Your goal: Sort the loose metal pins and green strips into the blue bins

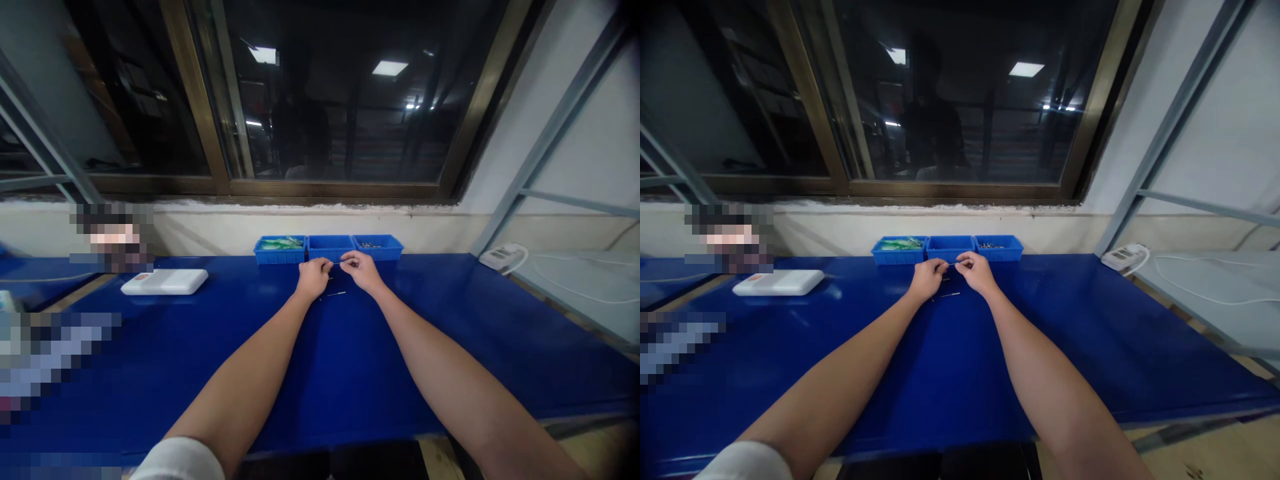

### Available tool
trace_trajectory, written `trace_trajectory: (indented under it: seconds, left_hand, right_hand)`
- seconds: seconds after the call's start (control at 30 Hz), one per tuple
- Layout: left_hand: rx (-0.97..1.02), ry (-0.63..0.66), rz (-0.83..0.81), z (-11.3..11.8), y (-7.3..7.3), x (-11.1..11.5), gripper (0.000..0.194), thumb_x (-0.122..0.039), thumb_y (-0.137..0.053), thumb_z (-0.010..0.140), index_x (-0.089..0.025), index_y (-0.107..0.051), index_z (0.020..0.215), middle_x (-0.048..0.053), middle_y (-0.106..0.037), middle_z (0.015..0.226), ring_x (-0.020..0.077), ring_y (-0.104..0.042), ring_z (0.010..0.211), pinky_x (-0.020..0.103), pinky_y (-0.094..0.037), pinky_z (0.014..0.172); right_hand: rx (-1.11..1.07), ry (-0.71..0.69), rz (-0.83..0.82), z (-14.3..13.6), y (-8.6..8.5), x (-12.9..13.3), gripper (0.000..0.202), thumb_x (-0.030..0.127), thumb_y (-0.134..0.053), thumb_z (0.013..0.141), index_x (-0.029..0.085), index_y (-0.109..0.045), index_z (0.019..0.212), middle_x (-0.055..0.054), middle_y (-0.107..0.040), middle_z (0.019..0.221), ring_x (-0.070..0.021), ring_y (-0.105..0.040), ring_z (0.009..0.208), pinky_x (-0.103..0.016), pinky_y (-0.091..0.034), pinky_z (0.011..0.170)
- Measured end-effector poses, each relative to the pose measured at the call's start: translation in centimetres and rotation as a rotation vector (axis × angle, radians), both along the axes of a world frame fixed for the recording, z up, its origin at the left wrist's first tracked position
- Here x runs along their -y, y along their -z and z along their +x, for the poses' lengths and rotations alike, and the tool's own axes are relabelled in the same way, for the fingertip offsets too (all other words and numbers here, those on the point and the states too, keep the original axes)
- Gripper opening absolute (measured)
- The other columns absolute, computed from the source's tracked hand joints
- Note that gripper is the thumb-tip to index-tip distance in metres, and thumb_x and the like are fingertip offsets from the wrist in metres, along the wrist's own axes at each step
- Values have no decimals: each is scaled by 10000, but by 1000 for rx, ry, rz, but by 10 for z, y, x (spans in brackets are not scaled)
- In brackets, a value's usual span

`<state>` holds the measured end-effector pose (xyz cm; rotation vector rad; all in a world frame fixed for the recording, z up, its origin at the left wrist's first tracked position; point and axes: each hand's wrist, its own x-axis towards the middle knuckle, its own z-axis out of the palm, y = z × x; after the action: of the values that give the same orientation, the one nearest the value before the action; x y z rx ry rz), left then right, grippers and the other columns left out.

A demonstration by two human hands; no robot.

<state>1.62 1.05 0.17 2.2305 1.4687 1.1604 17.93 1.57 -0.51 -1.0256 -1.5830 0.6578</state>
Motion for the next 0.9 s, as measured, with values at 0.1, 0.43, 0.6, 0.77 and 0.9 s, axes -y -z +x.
trace_trajectory:
  seconds: [0.1, 0.43, 0.6, 0.77, 0.9]
  left_hand:
    - [6, -13, -33, 0, 0, -1, 218, -251, -480, 860, -208, -683, 796, 31, -713, 827, 179, -638, 807, 269, -432, 751]
    - [-52, 6, -62, 0, -2, 2, 252, -283, -448, 880, -214, -677, 802, 16, -700, 791, 174, -627, 805, 277, -421, 776]
    - [37, -23, -15, 0, 0, 1, 296, -369, -418, 905, -219, -667, 962, 39, -699, 968, 199, -612, 960, 314, -410, 876]
    - [167, -128, -33, -1, -1, 0, 314, -350, -393, 915, -196, -625, 1058, 64, -683, 1002, 216, -604, 981, 347, -416, 885]
    - [195, -131, -39, -1, -2, 0, 295, -325, -401, 909, -189, -624, 1046, 63, -680, 997, 214, -601, 981, 350, -416, 892]
  right_hand:
    - [-78, -44, -18, 4, -1, -1, 188, 334, -688, 642, 171, -680, 736, -37, -673, 719, -173, -604, 700, -318, -453, 717]
    - [-168, -113, -156, 6, -4, 4, 209, 350, -681, 618, 173, -718, 723, -47, -697, 675, -153, -557, 591, -268, -388, 525]
    - [-163, 73, -51, 13, -4, 0, 182, 338, -630, 659, 176, -710, 679, -48, -699, 686, -182, -601, 655, -306, -463, 643]
    - [-14, 489, 110, 30, -5, -4, 224, 250, -569, 677, 176, -711, 835, -66, -709, 837, -220, -606, 809, -369, -470, 828]
    - [161, 645, 150, 40, -6, -6, 338, 209, -548, 674, 172, -695, 977, -90, -694, 938, -256, -533, 980, -411, -402, 939]
